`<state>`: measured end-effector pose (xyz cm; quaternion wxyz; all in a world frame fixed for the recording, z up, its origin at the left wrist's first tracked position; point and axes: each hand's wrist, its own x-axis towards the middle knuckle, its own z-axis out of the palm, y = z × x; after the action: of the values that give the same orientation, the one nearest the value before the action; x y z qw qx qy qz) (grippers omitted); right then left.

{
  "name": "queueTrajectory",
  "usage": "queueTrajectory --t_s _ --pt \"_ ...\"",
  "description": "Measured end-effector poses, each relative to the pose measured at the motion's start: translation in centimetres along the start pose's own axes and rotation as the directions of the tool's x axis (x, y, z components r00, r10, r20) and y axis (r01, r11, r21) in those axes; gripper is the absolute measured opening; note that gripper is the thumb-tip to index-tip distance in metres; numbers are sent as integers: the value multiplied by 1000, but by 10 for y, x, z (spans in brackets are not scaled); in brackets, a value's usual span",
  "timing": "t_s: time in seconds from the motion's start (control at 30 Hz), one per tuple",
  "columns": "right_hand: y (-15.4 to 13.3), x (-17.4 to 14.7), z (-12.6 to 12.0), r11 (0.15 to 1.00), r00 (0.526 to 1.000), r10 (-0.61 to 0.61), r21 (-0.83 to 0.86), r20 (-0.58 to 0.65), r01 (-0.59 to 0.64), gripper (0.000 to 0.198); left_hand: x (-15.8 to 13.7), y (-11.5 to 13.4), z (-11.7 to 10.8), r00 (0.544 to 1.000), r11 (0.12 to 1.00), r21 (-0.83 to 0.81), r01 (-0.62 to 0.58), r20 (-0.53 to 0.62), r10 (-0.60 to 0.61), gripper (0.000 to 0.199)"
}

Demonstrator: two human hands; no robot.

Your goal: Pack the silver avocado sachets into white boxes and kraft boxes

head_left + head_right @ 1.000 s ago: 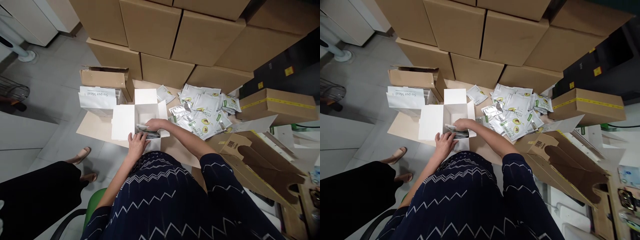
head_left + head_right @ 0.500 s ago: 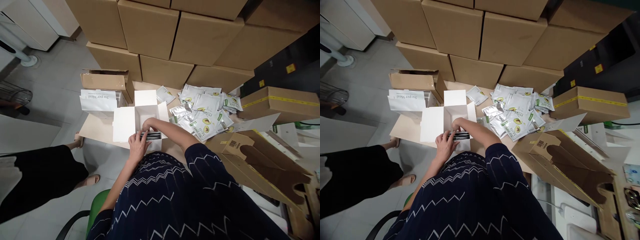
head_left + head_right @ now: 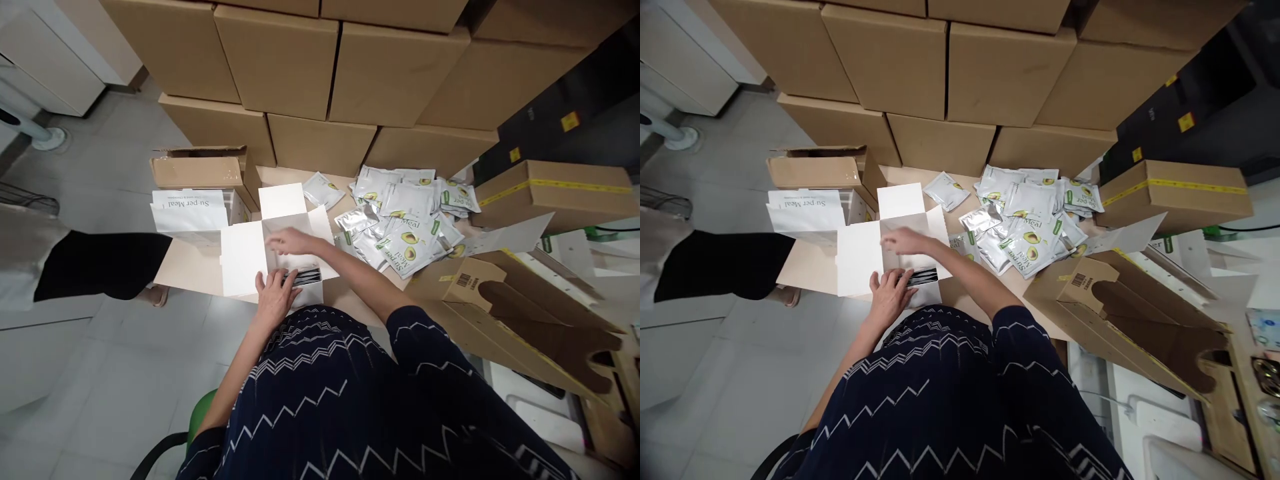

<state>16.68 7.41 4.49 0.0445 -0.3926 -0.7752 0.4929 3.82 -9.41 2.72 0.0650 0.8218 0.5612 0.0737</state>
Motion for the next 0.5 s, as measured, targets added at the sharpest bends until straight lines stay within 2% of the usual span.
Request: queueTrajectory --t_s 0.03,0.07,0.1,0.13,0.17,0.2,0.23,0.27,0.3,0.4,0.47,0.5 --pt "8 -13 -14 992 981 -39 112 -191 61 25 0 0 0 1000 1000 -3 1 -2 -1 45" --pt "20 -27 -28 975 925 -19 196 -380 101 29 -1 0 0 1000 1000 -5 2 -5 -2 45" --pt "36 -41 -41 969 843 49 230 -535 89 31 -1 0 0 1000 1000 -6 2 -10 -2 44" --pt "55 -56 -51 971 745 145 239 -651 21 31 -1 0 0 1000 1000 -8 1 -15 -1 44" --pt "76 -70 -57 963 648 256 248 -717 -106 29 -2 0 0 1000 1000 -11 1 -20 -2 43" --pt "97 -82 -58 928 580 369 250 -726 -277 27 -2 0 1 1000 1000 -15 2 -24 -2 43" --pt "117 -93 -55 850 550 493 239 -674 -469 29 -1 -1 1 1000 1000 -19 2 -28 -3 43" --pt "134 -101 -47 764 541 594 206 -596 -612 35 -1 -1 1 1000 1000 -22 2 -31 -3 43" --pt "148 -107 -36 692 528 668 178 -524 -700 41 -1 -1 2 999 1000 -24 2 -34 -3 42" --pt "169 -111 2 584 466 757 156 -457 -796 58 -1 -1 3 999 1000 -16 -4 -37 3 42" --pt "171 -107 20 564 428 762 174 -485 -807 63 -1 -1 3 999 1000 -8 -2 -36 1 42" --pt "170 -106 25 579 435 751 180 -496 -795 61 -1 -1 4 999 1000 -6 3 -35 -3 42"
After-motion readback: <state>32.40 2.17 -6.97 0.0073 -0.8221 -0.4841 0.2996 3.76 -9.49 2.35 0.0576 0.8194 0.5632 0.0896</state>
